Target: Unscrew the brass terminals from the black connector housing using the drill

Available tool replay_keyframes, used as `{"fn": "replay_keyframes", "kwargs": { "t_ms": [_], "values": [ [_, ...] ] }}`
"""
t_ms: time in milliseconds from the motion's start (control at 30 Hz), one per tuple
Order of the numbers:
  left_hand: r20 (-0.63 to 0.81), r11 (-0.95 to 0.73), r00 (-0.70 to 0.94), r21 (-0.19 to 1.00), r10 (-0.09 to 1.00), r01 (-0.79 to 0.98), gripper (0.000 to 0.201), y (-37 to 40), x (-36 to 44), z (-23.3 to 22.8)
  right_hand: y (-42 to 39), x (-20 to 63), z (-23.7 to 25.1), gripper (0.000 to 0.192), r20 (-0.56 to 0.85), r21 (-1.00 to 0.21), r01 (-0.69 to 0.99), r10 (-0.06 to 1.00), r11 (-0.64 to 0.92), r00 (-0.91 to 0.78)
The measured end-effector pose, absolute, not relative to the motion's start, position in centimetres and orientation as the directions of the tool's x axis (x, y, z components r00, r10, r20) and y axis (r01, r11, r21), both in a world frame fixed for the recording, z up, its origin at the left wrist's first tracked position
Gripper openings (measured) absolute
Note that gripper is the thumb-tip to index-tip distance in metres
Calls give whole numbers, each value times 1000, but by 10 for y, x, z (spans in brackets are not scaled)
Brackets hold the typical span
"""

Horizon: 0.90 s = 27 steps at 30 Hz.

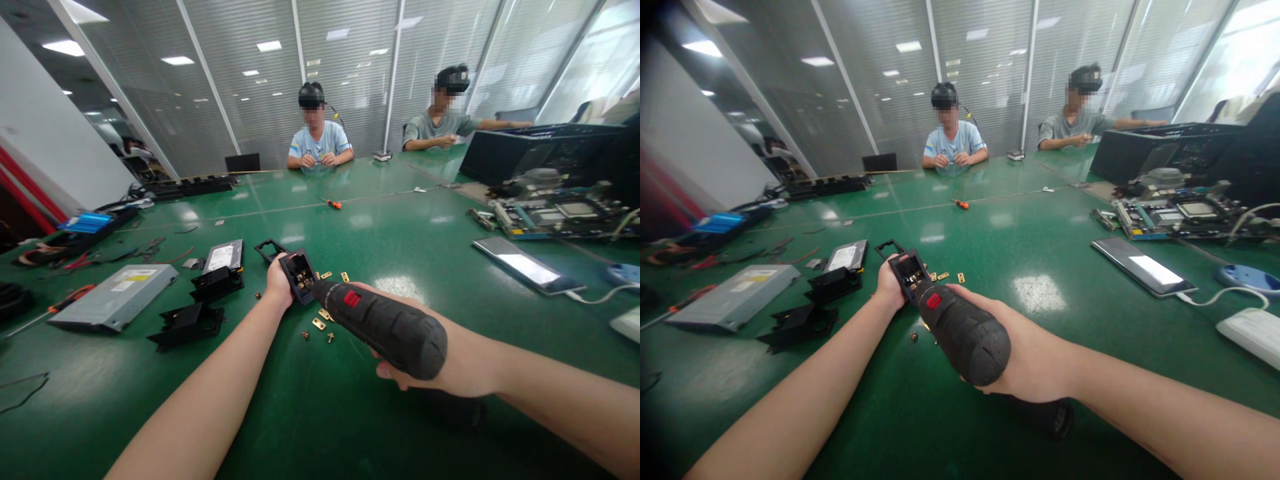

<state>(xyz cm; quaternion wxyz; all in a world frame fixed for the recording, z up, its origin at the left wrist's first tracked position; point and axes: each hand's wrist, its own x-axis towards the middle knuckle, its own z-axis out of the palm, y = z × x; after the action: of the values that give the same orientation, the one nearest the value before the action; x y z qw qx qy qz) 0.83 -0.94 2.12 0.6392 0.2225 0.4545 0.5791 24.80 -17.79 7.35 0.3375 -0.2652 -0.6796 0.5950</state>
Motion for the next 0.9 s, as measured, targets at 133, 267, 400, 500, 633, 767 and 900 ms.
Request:
{"fn": "replay_keyframes", "kwargs": {
  "t_ms": [133, 267, 400, 500, 633, 767, 900],
  "values": [
    [-317, 217, -94, 808, 944, -548, 15, -8, 8, 20, -178, 248, 71, 110, 115, -993, -48, 764, 109, -634],
    [-305, 213, -89, 818, 948, -534, 18, -8, 7, 19, -178, 253, 64, 126, 1, -1000, -10, 774, -7, -634],
    [-308, 230, -75, 832, 948, -504, 24, -9, 7, 20, -177, 255, 64, 104, 49, -992, 63, 804, 107, -593],
    [-304, 221, -83, 829, 949, -515, 21, -8, 7, 19, -177, 250, 70, 57, 60, -994, 39, 799, 104, -598],
    [-317, 220, -90, 811, 944, -542, 16, -6, 6, 18, -177, 245, 78, 33, -74, -996, 88, 773, -24, -630],
    [-312, 222, -83, 816, 947, -534, 15, -6, 5, 18, -174, 248, 79, 26, -140, -985, 166, 756, -41, -640],
    [-325, 232, -85, 812, 942, -535, 15, -6, 6, 19, -171, 250, 78, 26, -143, -979, 205, 765, -15, -628]
  ]
}}
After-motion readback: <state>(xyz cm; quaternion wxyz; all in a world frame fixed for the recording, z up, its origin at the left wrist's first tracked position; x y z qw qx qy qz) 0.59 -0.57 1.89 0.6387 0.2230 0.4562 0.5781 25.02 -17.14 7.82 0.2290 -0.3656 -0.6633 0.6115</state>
